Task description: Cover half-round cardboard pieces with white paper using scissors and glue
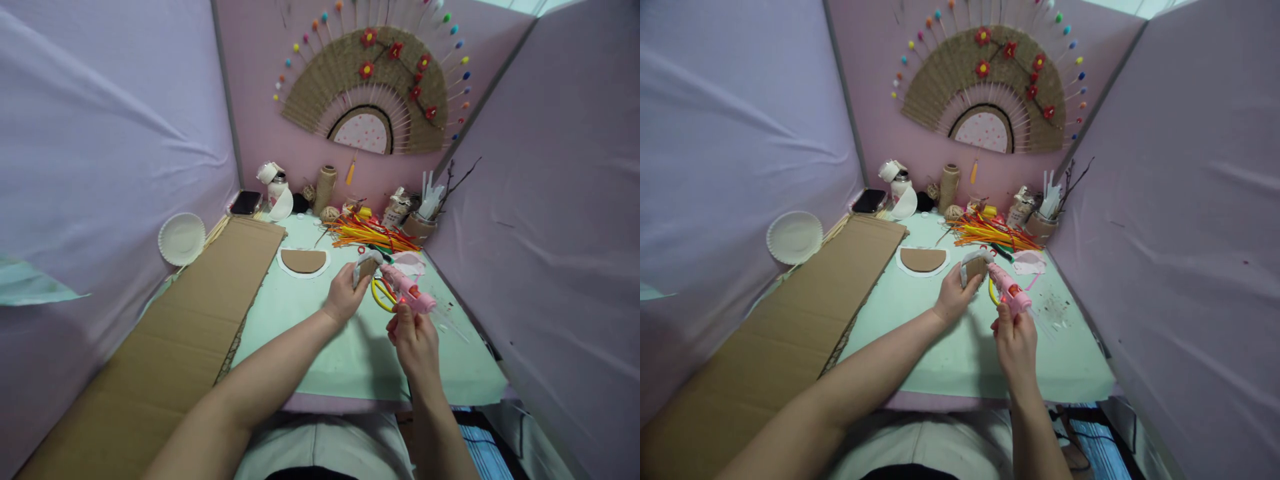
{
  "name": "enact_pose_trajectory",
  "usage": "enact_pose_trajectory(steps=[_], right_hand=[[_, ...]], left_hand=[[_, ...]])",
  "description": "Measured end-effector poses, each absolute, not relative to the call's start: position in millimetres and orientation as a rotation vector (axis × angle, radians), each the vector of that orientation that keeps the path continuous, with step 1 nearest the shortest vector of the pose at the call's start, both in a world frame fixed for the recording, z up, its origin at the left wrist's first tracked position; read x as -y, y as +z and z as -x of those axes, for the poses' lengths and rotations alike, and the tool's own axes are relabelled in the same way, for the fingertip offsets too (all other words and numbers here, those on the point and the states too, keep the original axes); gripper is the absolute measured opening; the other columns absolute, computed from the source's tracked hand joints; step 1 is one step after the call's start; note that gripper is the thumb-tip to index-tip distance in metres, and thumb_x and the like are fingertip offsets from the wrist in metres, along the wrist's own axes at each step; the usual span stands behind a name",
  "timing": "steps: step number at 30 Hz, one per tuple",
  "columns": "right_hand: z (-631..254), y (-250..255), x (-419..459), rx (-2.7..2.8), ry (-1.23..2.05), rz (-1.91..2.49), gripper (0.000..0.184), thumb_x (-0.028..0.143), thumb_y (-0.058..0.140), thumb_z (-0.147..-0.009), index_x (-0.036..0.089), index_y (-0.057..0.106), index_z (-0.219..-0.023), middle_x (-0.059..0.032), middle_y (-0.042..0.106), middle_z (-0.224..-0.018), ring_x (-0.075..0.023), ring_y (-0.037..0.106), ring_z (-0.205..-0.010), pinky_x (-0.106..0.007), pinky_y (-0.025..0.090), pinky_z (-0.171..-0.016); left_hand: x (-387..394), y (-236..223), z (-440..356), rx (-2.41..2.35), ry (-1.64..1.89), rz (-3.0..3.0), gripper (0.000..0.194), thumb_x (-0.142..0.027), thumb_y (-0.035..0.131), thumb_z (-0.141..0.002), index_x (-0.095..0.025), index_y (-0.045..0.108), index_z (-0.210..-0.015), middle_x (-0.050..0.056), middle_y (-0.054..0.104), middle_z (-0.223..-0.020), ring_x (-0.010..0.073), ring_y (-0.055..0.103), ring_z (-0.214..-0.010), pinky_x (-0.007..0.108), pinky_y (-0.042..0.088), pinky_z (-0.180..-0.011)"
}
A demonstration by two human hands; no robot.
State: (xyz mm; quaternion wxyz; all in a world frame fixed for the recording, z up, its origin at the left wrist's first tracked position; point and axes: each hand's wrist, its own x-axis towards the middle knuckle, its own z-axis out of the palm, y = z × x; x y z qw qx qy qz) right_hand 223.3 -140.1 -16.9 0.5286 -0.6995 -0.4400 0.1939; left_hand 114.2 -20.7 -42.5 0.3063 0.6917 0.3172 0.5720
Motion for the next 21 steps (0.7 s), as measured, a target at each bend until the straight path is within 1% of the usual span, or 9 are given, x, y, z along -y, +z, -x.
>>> enact_pose_trajectory(steps=[12, 16, 21], right_hand=[[-222.2, -18.1, 142.0, 1.059, 0.443, 1.65, 0.061, 0.076, 0.043, -0.085, 0.02, 0.057, -0.064, -0.0022, 0.056, -0.054, -0.0156, 0.052, -0.047, -0.029, 0.041, -0.047], [-219.8, -14.8, 142.6, 1.088, 0.455, 1.648, 0.061, 0.075, 0.043, -0.086, 0.02, 0.055, -0.061, -0.0021, 0.055, -0.052, -0.015, 0.05, -0.046, -0.028, 0.039, -0.046], [-218.1, -12.4, 142.7, 1.136, 0.458, 1.638, 0.062, 0.074, 0.041, -0.087, 0.021, 0.055, -0.059, -0.0026, 0.054, -0.05, -0.0148, 0.049, -0.045, -0.028, 0.038, -0.044]], left_hand=[[20.3, -43.1, -114.0, -0.833, 1.496, -1.845, 0.018, -0.029, 0.057, -0.089, -0.02, 0.059, -0.104, 0.006, 0.066, -0.093, 0.0208, 0.063, -0.088, 0.035, 0.052, -0.079], [19.3, -45.4, -114.7, -0.841, 1.507, -1.839, 0.018, -0.033, 0.057, -0.09, -0.02, 0.06, -0.102, 0.006, 0.066, -0.091, 0.0201, 0.063, -0.086, 0.034, 0.052, -0.077], [18.1, -46.7, -114.4, -0.85, 1.498, -1.827, 0.023, -0.038, 0.056, -0.09, -0.019, 0.062, -0.102, 0.006, 0.066, -0.09, 0.0205, 0.063, -0.085, 0.034, 0.052, -0.077]])
